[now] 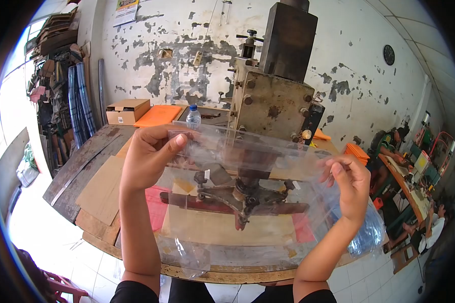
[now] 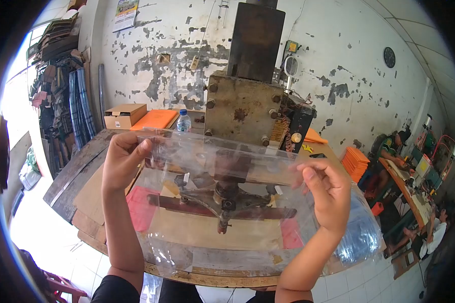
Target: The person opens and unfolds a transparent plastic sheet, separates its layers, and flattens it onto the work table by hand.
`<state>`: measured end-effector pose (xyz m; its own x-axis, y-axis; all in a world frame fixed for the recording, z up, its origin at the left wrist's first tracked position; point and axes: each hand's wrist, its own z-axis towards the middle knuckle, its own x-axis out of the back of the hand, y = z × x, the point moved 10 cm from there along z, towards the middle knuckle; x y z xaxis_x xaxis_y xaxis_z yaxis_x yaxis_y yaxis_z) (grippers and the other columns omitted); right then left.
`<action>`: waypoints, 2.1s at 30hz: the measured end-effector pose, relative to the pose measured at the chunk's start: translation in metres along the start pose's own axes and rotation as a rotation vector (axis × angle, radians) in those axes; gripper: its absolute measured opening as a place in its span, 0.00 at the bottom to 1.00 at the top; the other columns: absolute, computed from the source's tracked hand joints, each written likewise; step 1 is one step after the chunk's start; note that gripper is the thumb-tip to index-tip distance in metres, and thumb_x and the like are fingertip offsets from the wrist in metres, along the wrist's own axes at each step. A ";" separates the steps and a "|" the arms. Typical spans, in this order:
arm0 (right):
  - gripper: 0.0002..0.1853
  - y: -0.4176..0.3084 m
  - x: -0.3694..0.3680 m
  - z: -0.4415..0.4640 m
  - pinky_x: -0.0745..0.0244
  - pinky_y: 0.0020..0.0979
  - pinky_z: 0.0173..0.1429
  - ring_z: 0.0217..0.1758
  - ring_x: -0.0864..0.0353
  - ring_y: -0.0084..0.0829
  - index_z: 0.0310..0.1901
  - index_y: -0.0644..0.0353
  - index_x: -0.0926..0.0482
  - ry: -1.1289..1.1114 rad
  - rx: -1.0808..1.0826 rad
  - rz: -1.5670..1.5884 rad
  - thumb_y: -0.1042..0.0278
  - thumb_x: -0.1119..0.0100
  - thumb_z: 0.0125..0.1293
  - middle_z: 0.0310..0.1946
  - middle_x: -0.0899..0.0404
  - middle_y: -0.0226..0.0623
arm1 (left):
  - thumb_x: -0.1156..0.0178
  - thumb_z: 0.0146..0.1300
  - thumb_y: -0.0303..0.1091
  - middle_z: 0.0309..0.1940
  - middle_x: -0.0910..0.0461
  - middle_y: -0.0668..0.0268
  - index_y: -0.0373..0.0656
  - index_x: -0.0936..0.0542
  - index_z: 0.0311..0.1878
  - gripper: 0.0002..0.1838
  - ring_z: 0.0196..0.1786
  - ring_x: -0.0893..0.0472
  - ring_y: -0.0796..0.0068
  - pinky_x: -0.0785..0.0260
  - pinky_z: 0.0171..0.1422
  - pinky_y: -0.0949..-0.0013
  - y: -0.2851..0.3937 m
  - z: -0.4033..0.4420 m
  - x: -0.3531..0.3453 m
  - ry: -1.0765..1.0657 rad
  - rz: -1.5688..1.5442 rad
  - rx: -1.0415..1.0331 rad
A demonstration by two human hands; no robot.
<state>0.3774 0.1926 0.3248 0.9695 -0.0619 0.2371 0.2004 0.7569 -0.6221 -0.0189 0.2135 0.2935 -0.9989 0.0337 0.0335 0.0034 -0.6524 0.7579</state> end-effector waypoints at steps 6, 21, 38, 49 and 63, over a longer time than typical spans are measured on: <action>0.08 -0.005 -0.004 0.006 0.19 0.27 0.41 0.38 0.13 0.25 0.50 0.68 0.14 0.103 0.095 0.006 0.71 0.37 0.83 0.43 0.09 0.40 | 0.29 0.80 0.37 0.44 0.06 0.63 0.31 0.10 0.56 0.16 0.40 0.13 0.83 0.19 0.43 0.76 0.012 0.000 0.002 0.080 0.058 -0.138; 0.10 0.001 -0.004 0.009 0.19 0.27 0.41 0.42 0.12 0.24 0.54 0.68 0.14 0.196 0.100 0.040 0.68 0.36 0.84 0.42 0.09 0.42 | 0.27 0.76 0.29 0.29 0.13 0.72 0.35 0.09 0.55 0.10 0.29 0.20 0.90 0.26 0.31 0.79 0.029 -0.005 -0.008 0.288 0.111 -0.174; 0.15 0.022 0.011 0.010 0.19 0.28 0.56 0.46 0.10 0.25 0.60 0.68 0.15 0.193 -0.040 0.050 0.65 0.34 0.83 0.44 0.08 0.39 | 0.25 0.75 0.30 0.40 0.06 0.65 0.33 0.13 0.57 0.14 0.41 0.14 0.89 0.21 0.43 0.79 0.013 -0.003 -0.013 0.129 0.111 0.040; 0.18 0.012 0.008 0.010 0.21 0.34 0.64 0.53 0.12 0.30 0.63 0.66 0.16 0.241 -0.028 -0.193 0.63 0.32 0.80 0.50 0.09 0.38 | 0.28 0.77 0.28 0.40 0.06 0.63 0.34 0.12 0.56 0.11 0.42 0.11 0.85 0.18 0.45 0.77 0.033 -0.007 -0.032 0.124 0.157 -0.038; 0.23 -0.072 -0.106 -0.031 0.27 0.37 0.53 0.44 0.08 0.33 0.49 0.55 0.12 -0.209 0.256 -0.537 0.58 0.12 0.54 0.39 0.07 0.28 | 0.15 0.55 0.32 0.33 0.06 0.66 0.45 0.09 0.43 0.14 0.30 0.10 0.71 0.22 0.34 0.70 0.091 -0.042 -0.104 -0.102 0.494 -0.532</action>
<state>0.2650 0.1245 0.3209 0.6899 -0.3676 0.6236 0.5862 0.7892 -0.1833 0.0834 0.1192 0.3315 -0.8772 -0.3063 0.3697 0.4031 -0.8881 0.2208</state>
